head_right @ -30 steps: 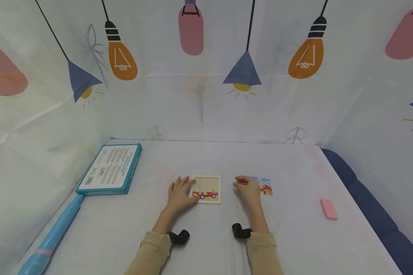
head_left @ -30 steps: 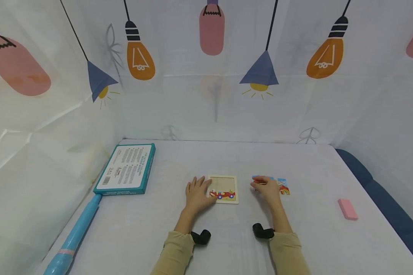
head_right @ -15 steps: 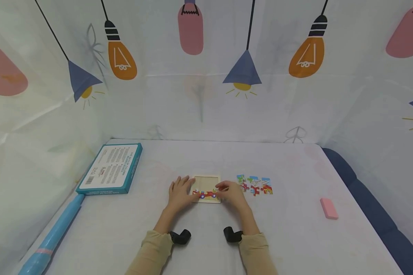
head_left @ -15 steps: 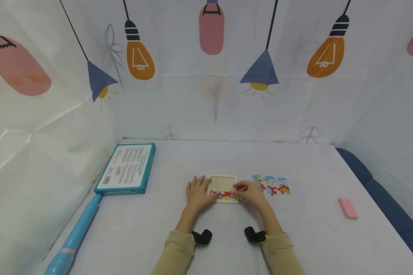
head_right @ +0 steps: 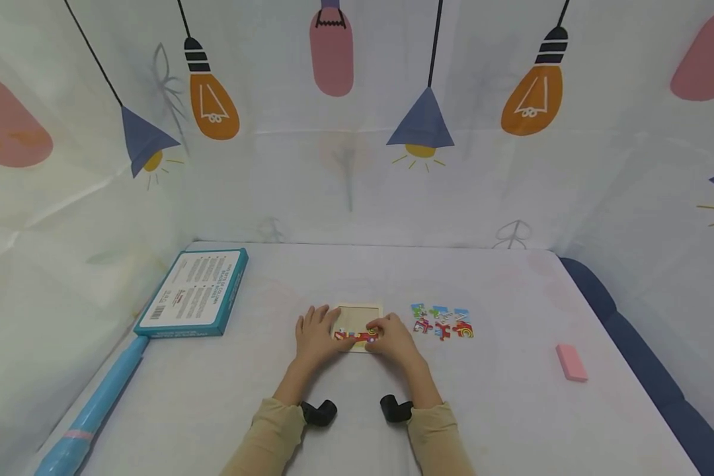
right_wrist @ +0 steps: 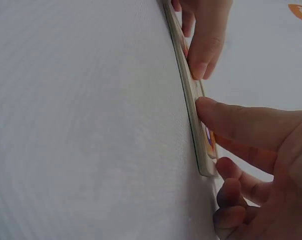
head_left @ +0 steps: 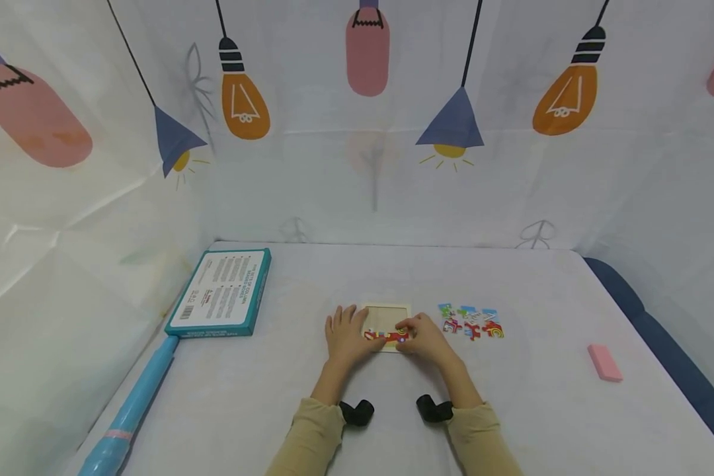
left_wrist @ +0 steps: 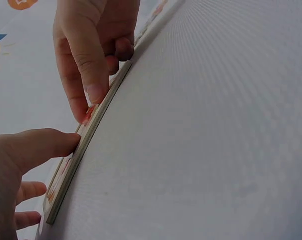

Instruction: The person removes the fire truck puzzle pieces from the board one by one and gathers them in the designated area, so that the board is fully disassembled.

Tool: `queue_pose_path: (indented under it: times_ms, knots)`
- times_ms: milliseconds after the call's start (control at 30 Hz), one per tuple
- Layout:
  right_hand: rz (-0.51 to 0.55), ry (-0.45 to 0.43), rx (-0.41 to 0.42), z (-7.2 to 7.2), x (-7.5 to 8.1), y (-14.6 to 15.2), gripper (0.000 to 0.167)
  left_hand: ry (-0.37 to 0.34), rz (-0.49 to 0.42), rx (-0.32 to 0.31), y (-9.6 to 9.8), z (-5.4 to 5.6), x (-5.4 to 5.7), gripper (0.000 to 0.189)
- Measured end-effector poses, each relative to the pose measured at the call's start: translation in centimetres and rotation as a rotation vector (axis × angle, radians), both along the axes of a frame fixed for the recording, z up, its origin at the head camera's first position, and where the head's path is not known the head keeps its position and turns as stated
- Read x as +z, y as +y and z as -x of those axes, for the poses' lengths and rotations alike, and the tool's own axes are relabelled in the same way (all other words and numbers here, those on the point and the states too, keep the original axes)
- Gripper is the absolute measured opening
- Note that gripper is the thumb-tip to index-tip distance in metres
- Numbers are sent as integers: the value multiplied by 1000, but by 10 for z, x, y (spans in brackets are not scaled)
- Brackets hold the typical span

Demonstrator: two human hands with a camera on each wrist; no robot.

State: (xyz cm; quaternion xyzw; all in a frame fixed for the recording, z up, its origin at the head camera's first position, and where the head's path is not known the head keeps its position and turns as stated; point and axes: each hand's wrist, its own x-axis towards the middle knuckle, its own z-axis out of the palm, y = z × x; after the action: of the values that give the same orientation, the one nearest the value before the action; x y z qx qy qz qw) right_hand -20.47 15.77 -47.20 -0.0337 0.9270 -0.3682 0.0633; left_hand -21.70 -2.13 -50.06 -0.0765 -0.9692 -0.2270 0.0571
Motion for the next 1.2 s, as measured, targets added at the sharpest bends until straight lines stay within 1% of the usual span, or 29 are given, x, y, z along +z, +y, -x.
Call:
queue_pose_path:
  times_ms: [100, 233, 333, 400, 500, 600, 867, 1100, 1200]
  knots:
    - [18, 5, -3, 1, -1, 0, 32, -4, -5, 2, 1, 0, 1, 76]
    - [74, 19, 14, 2, -3, 1, 31, 7, -6, 4, 1, -1, 3, 75]
    - [121, 7, 16, 2, -2, 3, 28, 3, -6, 3, 2, -2, 3, 74]
    - [170, -15, 11, 0, -1, 6, 25, -4, -5, 1, 2, -1, 2, 74]
    - [263, -21, 10, -2, 2, 10, 21, -15, -5, 0, 2, -1, 0, 74]
    - [348, -25, -10, -2, 4, 15, 21, -18, -3, 0, 2, 0, 0, 74]
    - [414, -72, -114, -2, 5, 31, 32, -33, -2, 3, 1, -1, 1, 73]
    - [398, -46, -177, -7, 8, 53, 37, -19, -17, -1, 1, -1, 1, 73]
    - [411, -56, -213, -9, 7, 63, 39, -32, -11, -3, 0, -1, 1, 73]
